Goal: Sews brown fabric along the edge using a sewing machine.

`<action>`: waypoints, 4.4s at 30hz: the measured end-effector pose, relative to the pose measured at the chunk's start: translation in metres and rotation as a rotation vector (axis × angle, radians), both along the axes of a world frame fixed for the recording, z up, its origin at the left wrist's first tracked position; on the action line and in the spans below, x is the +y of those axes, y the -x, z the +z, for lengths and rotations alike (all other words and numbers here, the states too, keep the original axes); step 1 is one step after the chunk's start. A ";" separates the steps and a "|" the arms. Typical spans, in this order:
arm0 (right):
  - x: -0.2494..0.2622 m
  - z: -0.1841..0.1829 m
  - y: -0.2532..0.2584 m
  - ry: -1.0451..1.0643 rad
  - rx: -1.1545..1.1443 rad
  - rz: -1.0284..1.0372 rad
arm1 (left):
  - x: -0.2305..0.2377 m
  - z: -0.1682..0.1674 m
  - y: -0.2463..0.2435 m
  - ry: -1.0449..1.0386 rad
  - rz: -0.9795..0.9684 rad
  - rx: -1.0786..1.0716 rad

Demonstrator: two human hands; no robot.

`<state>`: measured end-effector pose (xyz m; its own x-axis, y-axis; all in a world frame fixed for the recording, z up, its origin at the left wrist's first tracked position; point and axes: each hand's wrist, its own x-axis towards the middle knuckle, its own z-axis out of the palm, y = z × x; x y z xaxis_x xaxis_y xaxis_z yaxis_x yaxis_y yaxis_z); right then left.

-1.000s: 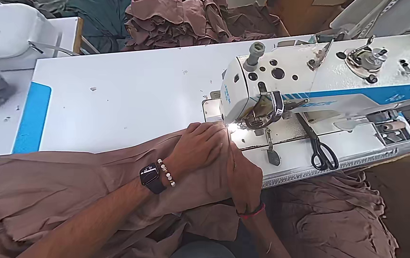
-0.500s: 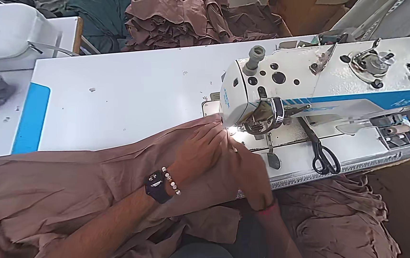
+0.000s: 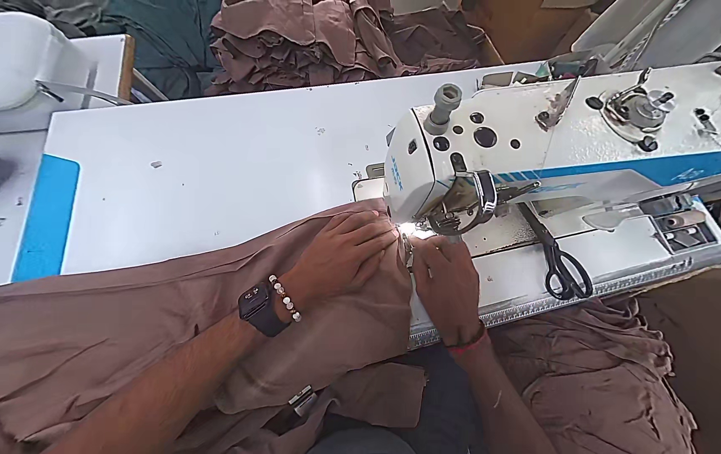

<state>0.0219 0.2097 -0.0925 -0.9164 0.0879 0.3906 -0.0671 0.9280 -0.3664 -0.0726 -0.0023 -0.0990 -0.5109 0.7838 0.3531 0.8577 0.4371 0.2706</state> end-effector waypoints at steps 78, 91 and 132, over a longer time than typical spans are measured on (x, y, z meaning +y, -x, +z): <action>-0.008 0.034 -0.105 0.261 -0.415 0.260 | 0.006 -0.001 -0.048 0.048 0.064 0.015; -0.015 0.020 -0.037 0.333 -0.129 -0.107 | -0.002 -0.001 -0.054 0.070 -0.049 0.017; -0.029 -0.030 -0.145 0.005 0.033 0.075 | 0.004 0.000 -0.039 0.065 -0.010 -0.034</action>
<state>0.1668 0.1808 -0.1229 -0.9069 0.0213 0.4208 -0.1487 0.9183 -0.3670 -0.0338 0.0012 -0.0992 -0.5140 0.8095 0.2838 0.8528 0.4465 0.2711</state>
